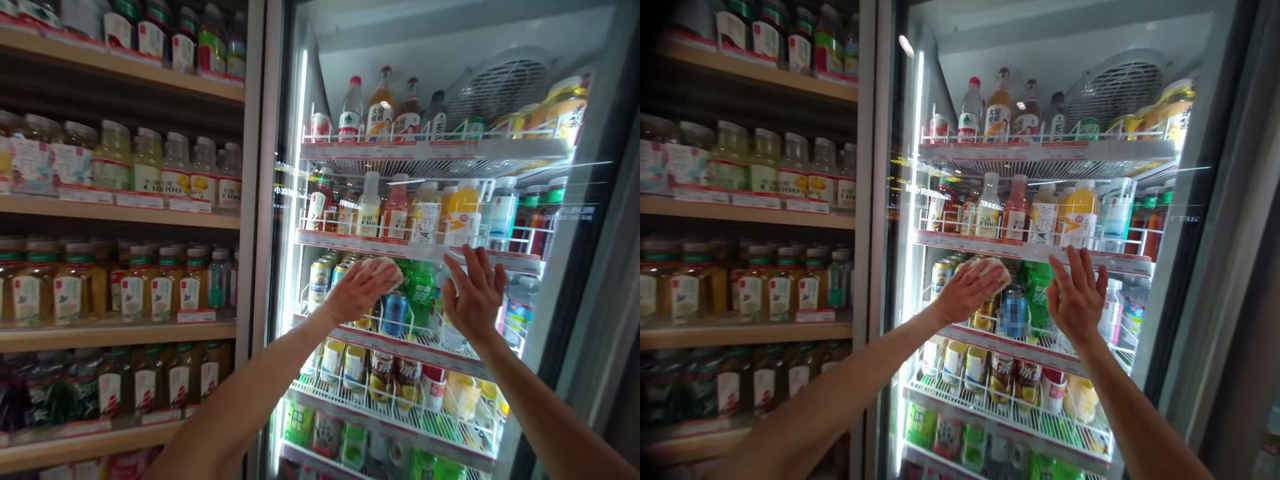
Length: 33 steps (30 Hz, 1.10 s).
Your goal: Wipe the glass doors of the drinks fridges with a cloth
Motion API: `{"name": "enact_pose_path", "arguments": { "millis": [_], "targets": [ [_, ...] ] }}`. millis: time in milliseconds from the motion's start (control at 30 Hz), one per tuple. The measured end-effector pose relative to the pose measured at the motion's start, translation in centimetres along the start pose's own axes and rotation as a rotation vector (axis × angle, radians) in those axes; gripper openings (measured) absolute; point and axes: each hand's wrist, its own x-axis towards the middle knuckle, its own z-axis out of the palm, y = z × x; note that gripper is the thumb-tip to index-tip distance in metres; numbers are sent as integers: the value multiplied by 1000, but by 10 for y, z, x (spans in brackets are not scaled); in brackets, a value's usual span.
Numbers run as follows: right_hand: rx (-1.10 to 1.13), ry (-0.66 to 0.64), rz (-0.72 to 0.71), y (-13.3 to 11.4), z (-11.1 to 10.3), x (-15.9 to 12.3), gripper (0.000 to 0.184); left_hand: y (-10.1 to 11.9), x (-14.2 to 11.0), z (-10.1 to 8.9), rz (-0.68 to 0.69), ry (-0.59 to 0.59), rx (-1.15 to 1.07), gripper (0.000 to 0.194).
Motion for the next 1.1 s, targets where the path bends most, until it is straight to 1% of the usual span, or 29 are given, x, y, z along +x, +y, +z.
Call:
{"name": "enact_pose_path", "arguments": {
  "millis": [33, 100, 133, 167, 200, 233, 300, 333, 367, 400, 467, 500, 533, 567, 600, 667, 700, 733, 767, 800, 867, 900, 933, 967, 1000, 1067, 1100],
  "targets": [
    [0, 0, 1, 0, 0, 0, 53, -3, 0, -1, -83, 20, 8, 55],
    [-2, -3, 2, 0, 0, 1, 51, -13, 0, -3, -378, 97, 42, 56],
    [-4, -4, 2, 0, 0, 1, 50, -15, 0, -3, -489, 133, 57, 56],
    [-6, -6, 2, -1, -1, 1, 50, -14, 0, -3, -530, 154, 67, 55],
    [-7, -7, 2, -1, -1, 1, 49, -8, -2, -2, -488, 149, 67, 55],
    [-8, -7, 4, 0, -1, 1, 49, 1, -4, -1, -375, 120, 56, 54],
    [-8, -9, 5, 0, -1, 0, 50, 17, -10, 1, -102, 43, 20, 51],
    [-8, -12, 3, 1, 0, 0, 50, 21, -13, 1, -29, 20, 11, 51],
    [-6, -13, -1, 1, 0, -1, 51, 20, -15, 1, -33, 16, 10, 50],
    [-4, -15, -5, 2, 0, -1, 51, 16, -17, 0, -116, 34, 18, 51],
    [1, -12, -10, 2, 0, -1, 51, 3, -17, -1, -402, 120, 45, 53],
    [3, -10, -11, 2, 0, -2, 51, -1, -17, -1, -516, 156, 49, 53],
    [2, -10, -9, 2, 1, -2, 51, -1, -16, 0, -566, 167, 41, 54],
    [0, -13, -7, 2, 1, -1, 51, 3, -16, 1, -539, 151, 25, 54],
    [-3, -15, -5, 2, 1, -1, 51, 12, -16, 2, -439, 108, 4, 54],
    [-4, -18, -1, 2, 0, -1, 51, 32, -20, 3, -129, -6, -37, 53],
    [-2, -19, 0, 2, 0, -1, 51, 38, -23, 2, 3, -45, -47, 52],
    [3, -19, 1, 2, 0, -1, 51, 40, -26, 1, 73, -59, -48, 51],
    [7, -20, 1, 2, -1, -1, 51, 37, -30, 0, 64, -51, -41, 51],
    [12, -22, 1, 2, -1, -1, 51, 31, -33, -1, -27, -17, -26, 51],
    [18, -26, 4, 2, -1, -1, 52, 13, -38, -3, -329, 99, 8, 54],
    [19, -28, 8, 2, -1, -1, 53, 7, -40, -3, -451, 155, 17, 54],
    [19, -30, 13, 1, -2, -1, 53, 6, -42, -3, -515, 187, 14, 55],
    [17, -33, 18, 1, -2, -1, 54, 8, -44, -2, -506, 187, 2, 55],
    [14, -38, 22, 1, -2, -2, 54, 14, -46, -1, -429, 156, -18, 54],
    [3, -44, 27, 1, -2, -1, 53, 27, -52, 0, -190, 57, -52, 53],
    [-2, -45, 26, 1, -2, -1, 52, 30, -56, 0, -105, 22, -55, 53]
  ]
}}
